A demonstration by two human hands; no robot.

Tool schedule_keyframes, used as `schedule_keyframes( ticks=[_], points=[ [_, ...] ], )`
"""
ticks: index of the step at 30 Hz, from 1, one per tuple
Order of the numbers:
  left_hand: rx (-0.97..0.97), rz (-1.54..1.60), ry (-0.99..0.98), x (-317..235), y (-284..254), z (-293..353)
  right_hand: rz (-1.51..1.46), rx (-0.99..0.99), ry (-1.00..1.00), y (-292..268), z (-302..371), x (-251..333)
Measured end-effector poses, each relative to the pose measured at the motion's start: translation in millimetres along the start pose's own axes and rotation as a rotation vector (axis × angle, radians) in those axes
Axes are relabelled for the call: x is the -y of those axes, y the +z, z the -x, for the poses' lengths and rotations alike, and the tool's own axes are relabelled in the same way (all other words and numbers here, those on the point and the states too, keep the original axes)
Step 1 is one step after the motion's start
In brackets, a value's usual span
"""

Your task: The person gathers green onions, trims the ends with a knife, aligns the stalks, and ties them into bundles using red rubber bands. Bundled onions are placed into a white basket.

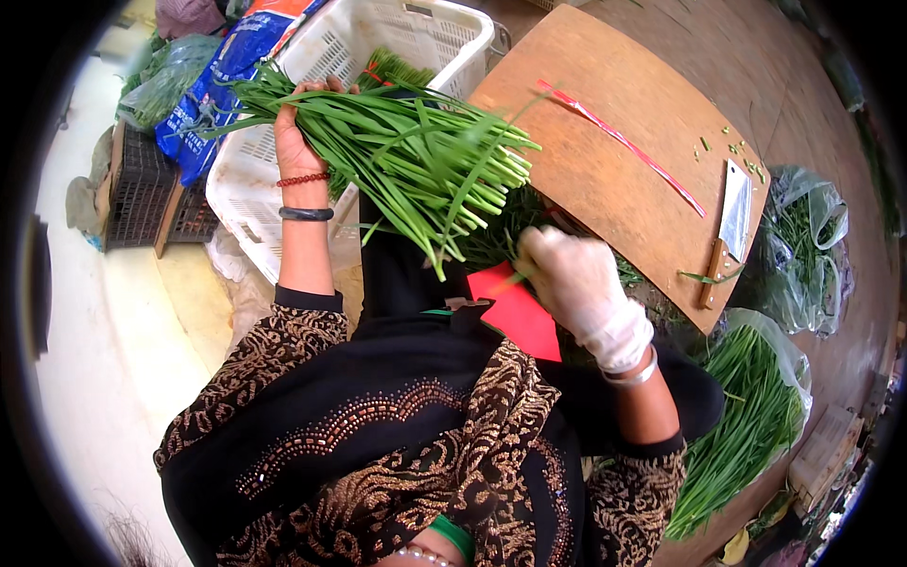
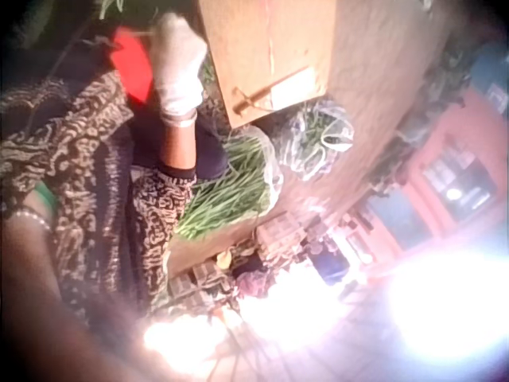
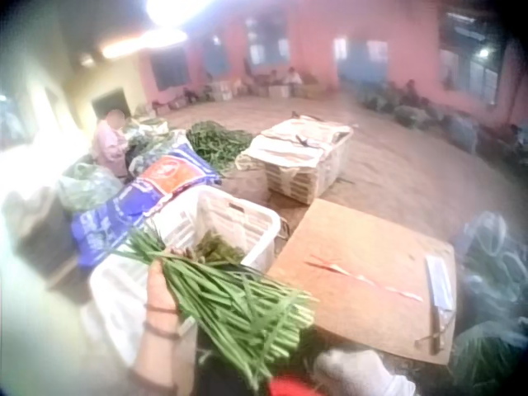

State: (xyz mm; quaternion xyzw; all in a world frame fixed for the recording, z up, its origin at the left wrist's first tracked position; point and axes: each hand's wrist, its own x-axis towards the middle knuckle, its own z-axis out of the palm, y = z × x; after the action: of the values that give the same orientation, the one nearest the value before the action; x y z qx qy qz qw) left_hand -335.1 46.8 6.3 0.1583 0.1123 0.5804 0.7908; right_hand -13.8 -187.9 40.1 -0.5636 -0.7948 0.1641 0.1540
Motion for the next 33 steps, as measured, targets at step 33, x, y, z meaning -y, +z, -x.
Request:
schedule_keyframes(
  ticks=[33],
  points=[
    [0.071,0.081,0.048,10,-10,12,0.017,-0.596,-0.191,-14,-80,19]
  ],
)
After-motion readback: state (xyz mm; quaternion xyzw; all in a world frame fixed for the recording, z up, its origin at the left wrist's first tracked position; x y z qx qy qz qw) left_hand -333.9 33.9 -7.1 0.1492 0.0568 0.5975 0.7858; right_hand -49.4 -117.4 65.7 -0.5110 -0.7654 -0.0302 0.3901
